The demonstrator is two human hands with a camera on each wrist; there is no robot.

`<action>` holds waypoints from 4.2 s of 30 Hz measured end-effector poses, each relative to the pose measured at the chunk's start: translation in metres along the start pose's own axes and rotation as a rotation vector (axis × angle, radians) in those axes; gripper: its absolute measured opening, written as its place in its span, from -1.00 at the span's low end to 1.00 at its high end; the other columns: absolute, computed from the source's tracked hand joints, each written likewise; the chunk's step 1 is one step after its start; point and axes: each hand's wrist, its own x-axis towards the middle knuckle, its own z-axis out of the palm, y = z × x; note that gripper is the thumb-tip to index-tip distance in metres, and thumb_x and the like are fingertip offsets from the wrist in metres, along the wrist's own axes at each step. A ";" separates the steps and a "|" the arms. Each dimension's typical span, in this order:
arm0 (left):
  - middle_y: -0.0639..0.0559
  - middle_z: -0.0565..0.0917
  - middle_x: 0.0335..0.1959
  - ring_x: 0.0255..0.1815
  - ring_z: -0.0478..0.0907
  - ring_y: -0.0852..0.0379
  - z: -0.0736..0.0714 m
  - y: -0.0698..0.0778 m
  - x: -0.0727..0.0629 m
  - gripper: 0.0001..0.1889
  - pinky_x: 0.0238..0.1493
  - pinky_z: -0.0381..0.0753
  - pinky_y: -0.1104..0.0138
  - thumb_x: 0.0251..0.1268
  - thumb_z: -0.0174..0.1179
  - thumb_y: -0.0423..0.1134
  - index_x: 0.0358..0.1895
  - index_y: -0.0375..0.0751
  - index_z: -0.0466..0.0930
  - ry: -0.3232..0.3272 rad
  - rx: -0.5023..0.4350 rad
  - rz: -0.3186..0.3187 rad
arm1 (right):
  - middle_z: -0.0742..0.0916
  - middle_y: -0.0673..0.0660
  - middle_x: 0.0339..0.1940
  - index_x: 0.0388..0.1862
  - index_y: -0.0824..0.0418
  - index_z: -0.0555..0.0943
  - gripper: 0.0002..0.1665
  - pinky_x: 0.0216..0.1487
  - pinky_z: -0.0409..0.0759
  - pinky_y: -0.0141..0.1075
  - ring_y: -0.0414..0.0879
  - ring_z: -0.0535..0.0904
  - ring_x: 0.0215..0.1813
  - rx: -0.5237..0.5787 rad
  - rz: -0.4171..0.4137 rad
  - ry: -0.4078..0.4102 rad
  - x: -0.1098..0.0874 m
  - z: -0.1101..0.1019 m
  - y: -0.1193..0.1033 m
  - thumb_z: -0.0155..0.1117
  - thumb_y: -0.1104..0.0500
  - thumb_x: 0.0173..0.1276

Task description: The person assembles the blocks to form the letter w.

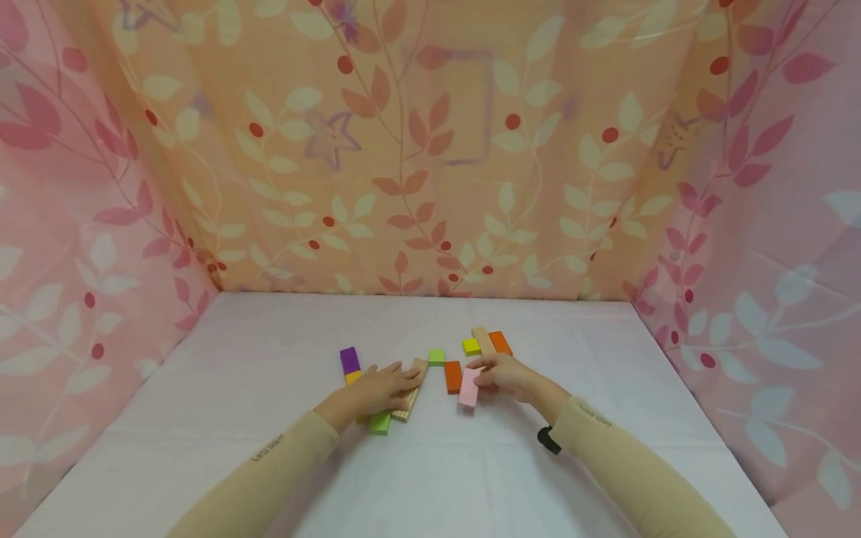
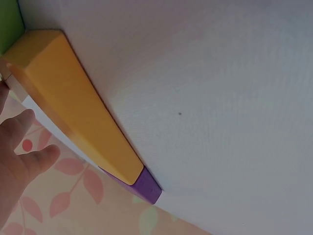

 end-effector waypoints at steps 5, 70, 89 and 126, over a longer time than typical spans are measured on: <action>0.17 0.20 0.50 0.53 0.02 -0.07 0.000 0.000 -0.001 -0.36 0.40 -0.02 -0.21 0.36 0.10 0.06 0.49 0.10 0.23 0.009 0.016 0.012 | 0.61 0.14 -0.26 0.06 0.49 0.48 -0.65 -0.15 0.63 -0.29 -0.09 0.55 -0.27 -0.050 -0.024 -0.021 -0.006 0.010 0.008 0.24 0.39 0.32; 0.18 0.19 0.51 0.54 -0.01 -0.08 -0.003 0.003 0.002 -0.33 0.42 -0.04 -0.19 0.32 0.15 0.06 0.48 0.11 0.24 0.000 -0.020 -0.015 | 0.47 0.00 -0.45 0.32 0.28 0.49 -0.33 -0.37 0.31 -0.40 -0.11 0.37 -0.32 -0.611 -0.349 -0.054 -0.025 0.036 0.027 0.43 0.18 0.24; 0.06 0.34 0.44 0.52 0.05 -0.10 -0.003 0.015 0.003 -0.52 0.39 0.04 -0.21 0.39 0.18 -0.06 0.34 -0.02 0.46 0.073 0.125 0.039 | 0.54 0.01 -0.44 0.32 0.27 0.48 -0.39 -0.39 0.40 -0.38 -0.11 0.42 -0.36 -0.554 -0.250 -0.020 -0.028 0.025 0.021 0.35 0.15 0.32; 0.22 0.41 0.38 0.46 0.21 -0.03 0.014 0.078 0.049 -0.30 0.28 0.23 -0.21 0.14 0.07 0.42 0.33 0.24 0.47 0.198 0.408 -0.110 | 0.33 0.46 0.39 0.20 0.26 0.55 -0.44 0.18 0.18 0.40 0.46 0.10 0.39 -0.937 -0.271 0.311 0.064 -0.017 0.000 0.37 0.03 0.29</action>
